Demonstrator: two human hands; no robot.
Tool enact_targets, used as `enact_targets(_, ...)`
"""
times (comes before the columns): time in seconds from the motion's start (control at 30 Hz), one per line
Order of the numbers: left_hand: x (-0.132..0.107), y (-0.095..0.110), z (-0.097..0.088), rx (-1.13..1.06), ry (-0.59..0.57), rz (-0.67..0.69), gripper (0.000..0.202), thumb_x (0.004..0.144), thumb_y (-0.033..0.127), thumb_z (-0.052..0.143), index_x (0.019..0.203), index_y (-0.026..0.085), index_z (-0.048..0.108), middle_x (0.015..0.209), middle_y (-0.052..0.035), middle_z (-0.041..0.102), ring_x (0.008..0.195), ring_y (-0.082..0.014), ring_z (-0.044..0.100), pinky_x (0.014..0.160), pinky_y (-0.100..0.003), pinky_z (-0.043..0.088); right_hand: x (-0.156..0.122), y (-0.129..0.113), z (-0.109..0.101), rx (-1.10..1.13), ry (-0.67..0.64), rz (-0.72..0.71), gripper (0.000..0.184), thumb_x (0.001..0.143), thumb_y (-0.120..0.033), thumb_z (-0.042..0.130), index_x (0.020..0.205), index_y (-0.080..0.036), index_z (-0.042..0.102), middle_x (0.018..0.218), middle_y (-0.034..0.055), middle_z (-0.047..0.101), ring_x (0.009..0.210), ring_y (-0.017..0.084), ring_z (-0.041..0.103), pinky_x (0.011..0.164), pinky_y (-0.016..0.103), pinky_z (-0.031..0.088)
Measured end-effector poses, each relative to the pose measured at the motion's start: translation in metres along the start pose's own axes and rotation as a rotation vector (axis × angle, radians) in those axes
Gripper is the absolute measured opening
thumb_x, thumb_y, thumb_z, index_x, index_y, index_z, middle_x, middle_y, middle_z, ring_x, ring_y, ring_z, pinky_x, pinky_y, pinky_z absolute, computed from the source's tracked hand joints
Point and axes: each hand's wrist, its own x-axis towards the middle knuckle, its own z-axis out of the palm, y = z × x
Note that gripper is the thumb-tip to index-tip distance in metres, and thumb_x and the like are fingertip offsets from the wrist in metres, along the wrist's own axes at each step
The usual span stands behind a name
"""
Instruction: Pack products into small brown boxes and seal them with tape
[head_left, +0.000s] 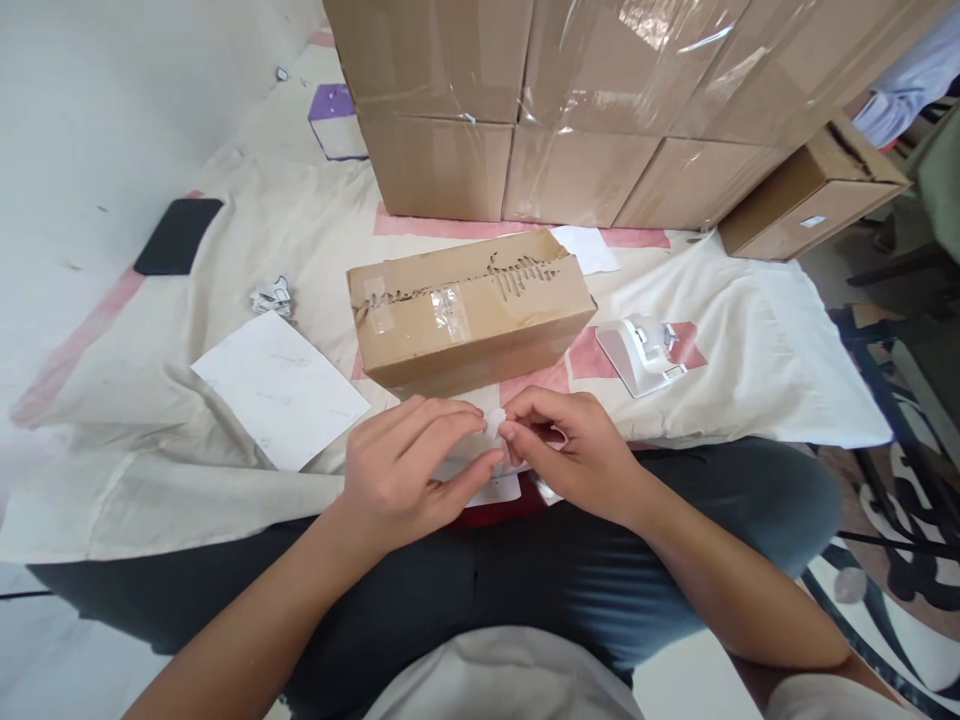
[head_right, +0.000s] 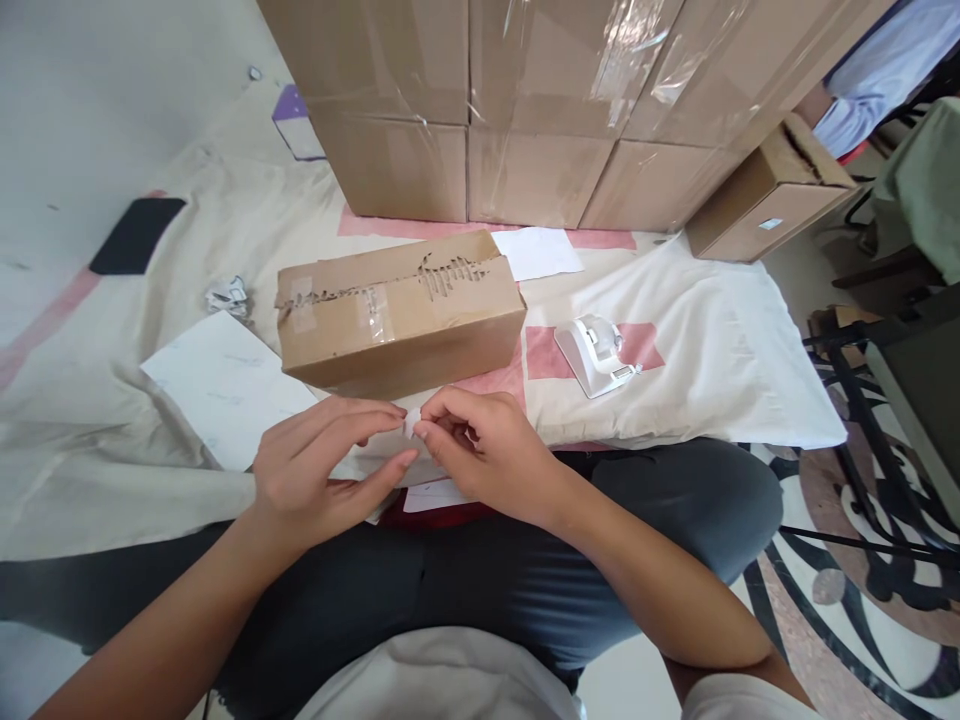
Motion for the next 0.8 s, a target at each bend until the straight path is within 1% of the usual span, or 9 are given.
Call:
enact_targets(0.07,0.0012,0.0013,0.0007,0.003,-0.018,0.003,0.016,0.087,0.019,0.071,0.1,0.02,0.062,0.089,-0.005,0.076,0.074,-0.017,0.069,0.066,-0.029,0.055,-0.0007,0.0007,0.0004,-0.002,-0.014,0.013,0.014,0.098,-0.028,0.059,0.088,-0.019,0.061,0.07,-0.001,0.064,0.062,0.011,0.058,0.059,0.022,0.047)
enact_targets(0.2,0.0006,0.0037,0.0024,0.004,-0.062,-0.012,0.016,0.085,0.011,0.067,0.098,0.019,0.061,0.088,-0.0036,0.075,0.074,-0.0166,0.068,0.067,-0.029,0.053,-0.001,0.0013,0.001,-0.046,-0.026,-0.01,0.016,0.099,-0.028,0.057,0.087,-0.019,0.06,0.068,-0.0017,0.063,0.061,0.011,0.057,0.059,0.022,0.046)
enact_targets(0.3,-0.0008,0.0046,0.0026,-0.017,-0.088,-0.036,0.014,0.086,0.01,0.066,0.094,0.019,0.059,0.086,-0.0028,0.073,0.073,-0.0162,0.066,0.065,-0.028,0.051,-0.0007,0.0001,0.0007,-0.072,-0.04,-0.026,0.015,0.099,-0.026,0.056,0.086,-0.019,0.059,0.067,-0.0024,0.061,0.06,0.01,0.056,0.058,0.022,0.045)
enact_targets(0.43,-0.003,0.0044,0.0026,-0.06,-0.125,-0.057,0.012,0.089,0.009,0.06,0.092,0.02,0.057,0.088,-0.0025,0.071,0.073,-0.0151,0.063,0.065,-0.028,0.049,-0.001,-0.0012,0.0004,-0.103,-0.048,-0.029,0.015,0.099,-0.025,0.055,0.087,-0.019,0.059,0.067,-0.0028,0.061,0.059,0.01,0.055,0.056,0.022,0.043)
enact_targets(0.6,-0.0021,0.0032,0.0014,-0.06,-0.205,-0.077,0.013,0.094,0.011,0.05,0.086,0.021,0.054,0.083,-0.001,0.065,0.068,-0.0136,0.057,0.061,-0.027,0.044,-0.002,-0.0002,0.0009,-0.181,-0.05,-0.05,0.014,0.099,-0.024,0.054,0.087,-0.02,0.059,0.068,-0.0024,0.062,0.059,0.01,0.054,0.056,0.022,0.04)
enact_targets(0.7,-0.0001,0.0028,0.0011,-0.089,-0.252,-0.127,0.014,0.097,0.014,0.046,0.087,0.022,0.051,0.077,0.001,0.061,0.064,-0.0126,0.055,0.06,-0.026,0.043,-0.0015,-0.0006,0.0005,-0.223,-0.041,-0.073,0.014,0.099,-0.023,0.054,0.086,-0.02,0.059,0.067,-0.0026,0.062,0.059,0.01,0.054,0.056,0.022,0.039)
enact_targets(0.8,0.0002,0.002,0.0022,-0.051,-0.261,-0.178,0.012,0.1,0.018,0.045,0.089,0.022,0.048,0.076,0.0026,0.059,0.058,-0.0115,0.053,0.057,-0.025,0.041,-0.0004,-0.0015,-0.0004,-0.249,-0.044,-0.069,0.014,0.098,-0.023,0.054,0.087,-0.02,0.059,0.067,-0.0024,0.063,0.059,0.01,0.054,0.057,0.023,0.039)
